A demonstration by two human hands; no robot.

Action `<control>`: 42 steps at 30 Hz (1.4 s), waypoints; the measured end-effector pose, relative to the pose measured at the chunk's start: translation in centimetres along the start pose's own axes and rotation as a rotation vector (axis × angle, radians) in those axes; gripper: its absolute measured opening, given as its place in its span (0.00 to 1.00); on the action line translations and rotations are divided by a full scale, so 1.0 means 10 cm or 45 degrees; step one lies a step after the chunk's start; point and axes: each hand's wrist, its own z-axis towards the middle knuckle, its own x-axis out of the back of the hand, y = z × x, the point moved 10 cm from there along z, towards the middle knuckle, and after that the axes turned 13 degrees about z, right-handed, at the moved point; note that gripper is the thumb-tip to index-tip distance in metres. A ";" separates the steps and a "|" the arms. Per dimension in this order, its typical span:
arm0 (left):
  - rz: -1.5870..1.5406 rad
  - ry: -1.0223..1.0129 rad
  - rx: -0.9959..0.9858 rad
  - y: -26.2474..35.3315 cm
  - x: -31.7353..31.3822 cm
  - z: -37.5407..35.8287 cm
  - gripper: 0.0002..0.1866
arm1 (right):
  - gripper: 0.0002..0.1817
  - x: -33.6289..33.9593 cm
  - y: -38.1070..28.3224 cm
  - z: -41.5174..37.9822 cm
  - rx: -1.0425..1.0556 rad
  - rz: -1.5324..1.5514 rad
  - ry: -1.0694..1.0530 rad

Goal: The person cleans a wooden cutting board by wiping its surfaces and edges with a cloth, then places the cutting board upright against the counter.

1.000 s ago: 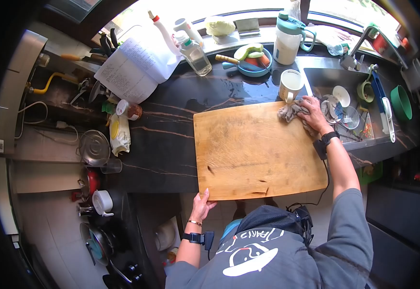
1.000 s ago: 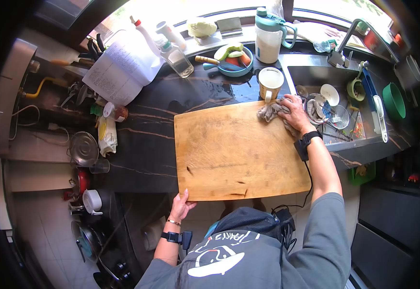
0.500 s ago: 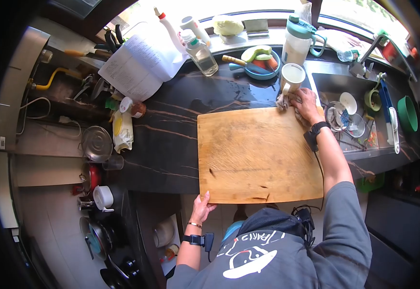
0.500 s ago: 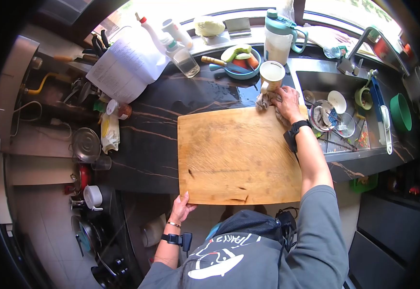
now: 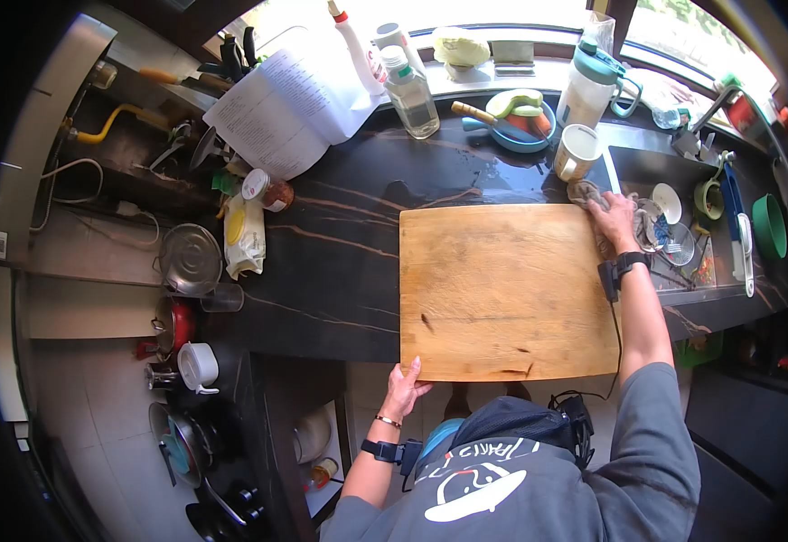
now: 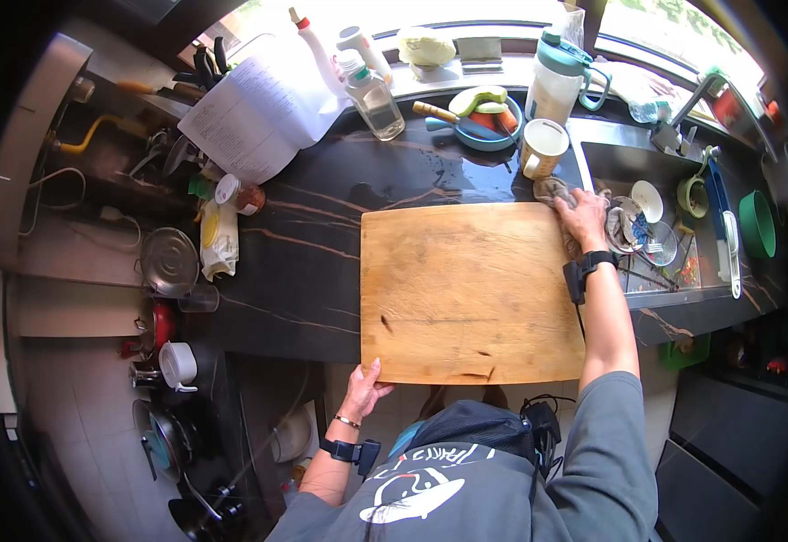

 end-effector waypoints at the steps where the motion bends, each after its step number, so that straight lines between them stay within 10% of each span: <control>1: -0.006 -0.004 0.001 0.01 -0.01 0.01 0.28 | 0.25 -0.09 -0.12 -0.02 0.007 -0.045 -0.043; 17: -0.031 -0.061 0.061 -0.06 0.00 0.05 0.25 | 0.19 -1.46 -2.98 -0.72 0.550 0.352 -0.139; 25: -0.056 -0.027 0.023 0.02 -0.01 0.02 0.24 | 0.17 -1.58 -3.49 -1.44 0.968 0.480 -0.366; 32: -0.698 -0.438 -0.006 0.05 -0.13 0.02 0.65 | 0.16 -1.49 -3.74 -2.78 0.944 0.607 -0.490; 42: -1.064 -0.409 -0.098 -0.04 0.05 0.06 0.51 | 0.16 -0.93 -2.98 -3.52 0.972 0.686 -0.729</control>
